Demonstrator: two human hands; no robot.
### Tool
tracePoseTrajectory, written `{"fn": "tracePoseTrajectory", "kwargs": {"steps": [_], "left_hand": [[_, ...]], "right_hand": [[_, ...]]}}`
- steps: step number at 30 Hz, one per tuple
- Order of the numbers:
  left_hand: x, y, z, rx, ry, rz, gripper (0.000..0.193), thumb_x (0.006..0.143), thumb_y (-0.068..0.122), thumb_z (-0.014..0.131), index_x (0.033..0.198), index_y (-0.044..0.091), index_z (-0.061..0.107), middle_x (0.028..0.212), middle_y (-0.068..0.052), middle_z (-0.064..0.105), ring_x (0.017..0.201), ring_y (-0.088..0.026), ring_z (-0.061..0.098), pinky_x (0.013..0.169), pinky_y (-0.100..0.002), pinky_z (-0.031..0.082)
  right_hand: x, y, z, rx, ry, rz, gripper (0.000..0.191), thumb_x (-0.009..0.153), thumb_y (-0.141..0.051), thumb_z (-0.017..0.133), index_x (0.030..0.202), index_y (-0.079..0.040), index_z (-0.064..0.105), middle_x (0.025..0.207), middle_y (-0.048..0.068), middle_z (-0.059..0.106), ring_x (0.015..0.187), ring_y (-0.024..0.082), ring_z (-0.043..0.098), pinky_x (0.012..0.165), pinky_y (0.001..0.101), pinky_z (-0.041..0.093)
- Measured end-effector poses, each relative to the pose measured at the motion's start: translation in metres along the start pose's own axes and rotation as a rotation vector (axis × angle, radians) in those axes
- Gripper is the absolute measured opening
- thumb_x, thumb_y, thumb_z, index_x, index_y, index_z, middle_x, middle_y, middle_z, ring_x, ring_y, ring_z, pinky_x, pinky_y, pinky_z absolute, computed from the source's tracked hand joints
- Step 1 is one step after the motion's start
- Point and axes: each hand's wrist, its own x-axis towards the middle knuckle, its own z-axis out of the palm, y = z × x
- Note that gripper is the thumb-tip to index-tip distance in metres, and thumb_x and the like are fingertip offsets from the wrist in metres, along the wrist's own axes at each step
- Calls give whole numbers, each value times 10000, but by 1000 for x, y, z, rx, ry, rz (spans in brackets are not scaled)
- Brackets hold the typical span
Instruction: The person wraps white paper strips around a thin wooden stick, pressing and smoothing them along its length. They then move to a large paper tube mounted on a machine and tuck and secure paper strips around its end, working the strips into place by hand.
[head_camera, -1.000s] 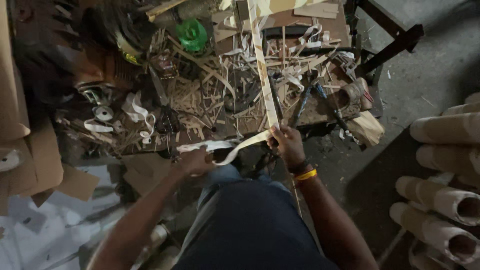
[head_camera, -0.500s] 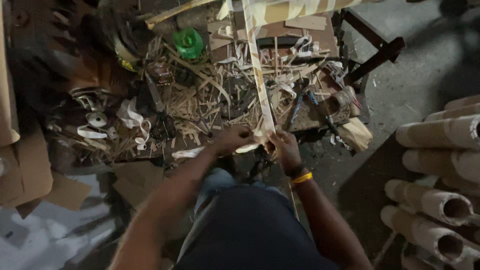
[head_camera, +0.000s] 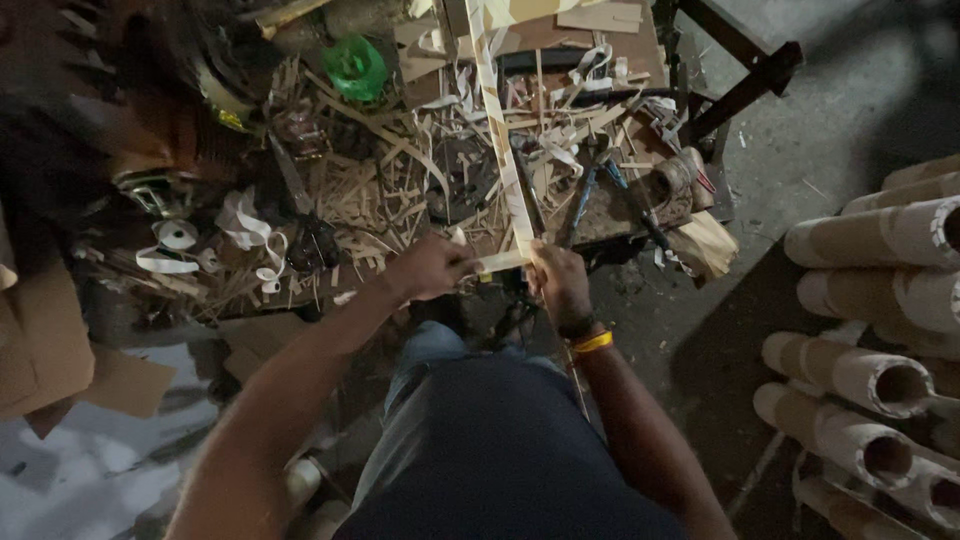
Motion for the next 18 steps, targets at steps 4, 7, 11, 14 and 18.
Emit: {"fn": "tracePoseTrajectory", "kwargs": {"steps": [4,7,11,14,18], "left_hand": [[-3,-2,0,58,100,141,385,986,411,629,1079,69,780,814,-148,762,640,-225,677,648,-393,532],[-10,2,-3,-15,103,149,380,952,399,652,1058,57,777,842,-143,760,676,-224,698,665,-414,555],[-28,13,-11,7,71,131,351,1000,357,595,1063,54,758,852,-134,736,689,-240,687,671,-424,549],[-44,27,-14,54,97,149,383,1041,346,565,976,10,737,771,-162,689,653,-255,645,652,-425,523],[-55,91,11,-157,113,-37,331,1006,326,517,954,76,726,747,-98,693,588,-216,626,571,-393,555]], "right_hand": [[1,1,4,134,80,223,296,1017,-214,666,782,-35,637,595,-18,545,455,66,468,410,243,349],[-3,-4,6,97,129,220,176,953,-199,692,862,-49,685,649,5,631,489,74,534,429,246,394],[-19,-13,6,-515,212,-376,434,856,-222,760,1195,30,660,917,110,724,756,178,665,624,317,540],[-26,-13,8,-817,217,-451,515,774,-274,884,1148,15,680,879,140,723,791,261,678,671,402,549],[-14,2,11,-981,285,-458,546,788,-190,837,1264,34,693,844,113,745,702,243,670,614,390,536]]}}
